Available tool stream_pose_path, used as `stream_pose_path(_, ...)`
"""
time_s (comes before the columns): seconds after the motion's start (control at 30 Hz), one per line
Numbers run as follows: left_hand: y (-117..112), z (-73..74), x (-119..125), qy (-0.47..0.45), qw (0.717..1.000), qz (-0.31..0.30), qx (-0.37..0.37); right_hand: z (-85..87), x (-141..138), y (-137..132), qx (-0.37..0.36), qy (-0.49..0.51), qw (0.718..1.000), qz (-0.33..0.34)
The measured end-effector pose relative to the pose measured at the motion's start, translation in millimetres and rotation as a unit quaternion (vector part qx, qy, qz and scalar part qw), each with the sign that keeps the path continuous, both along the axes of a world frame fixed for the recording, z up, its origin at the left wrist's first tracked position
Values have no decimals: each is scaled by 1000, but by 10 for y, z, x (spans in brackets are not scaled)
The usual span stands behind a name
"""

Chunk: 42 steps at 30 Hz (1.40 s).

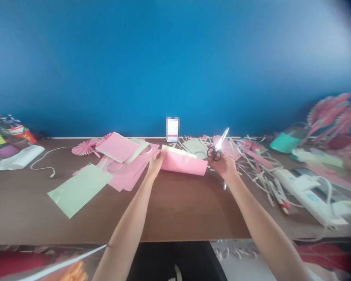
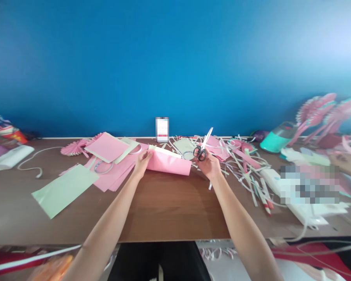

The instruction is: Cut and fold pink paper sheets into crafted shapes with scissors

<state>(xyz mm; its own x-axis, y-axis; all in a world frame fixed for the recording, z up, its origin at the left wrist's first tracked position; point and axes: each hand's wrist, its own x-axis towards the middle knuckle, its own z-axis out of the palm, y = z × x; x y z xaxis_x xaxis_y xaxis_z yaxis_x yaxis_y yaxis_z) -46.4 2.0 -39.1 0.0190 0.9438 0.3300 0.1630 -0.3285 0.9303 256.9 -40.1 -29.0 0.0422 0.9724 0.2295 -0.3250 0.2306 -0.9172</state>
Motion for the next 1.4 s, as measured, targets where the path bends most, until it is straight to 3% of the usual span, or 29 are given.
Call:
stream_pose_path(0.1, -13, 24, -9, -12, 1000, 11, 13, 50, 18, -53, -16, -131, 991, 23)
stream_pose_path(0.2, -13, 34, -18, -16, 999, 14, 24, 142, 51, -117, 0, -311, 949, 48)
stream_pose_path(0.37, 19, 21, 1, -17, 999, 13, 36, 286, 140, -177, 22, -395, 917, 42)
stream_pose_path(0.53, -30, 34, 61, 41, 997, 8, 58, 371, 185, -231, 13, -418, 904, 91)
stream_pose_path(0.77, -81, 1, 85, 96, 988, 76, 98, 357, 131, -247, 4, -441, 889, 121)
stream_pose_path(1.03, -66, -33, 98, 125, 982, 68, 124, 434, 93, -272, -29, -449, 878, 163)
stream_pose_path(1.2, -59, -33, 86, 137, 980, 70, 127, 462, 78, -307, -55, -433, 883, 171)
stream_pose_path(1.4, -78, -21, 98, 134, 980, 67, 131, 516, 24, -362, -78, -380, 890, 238)
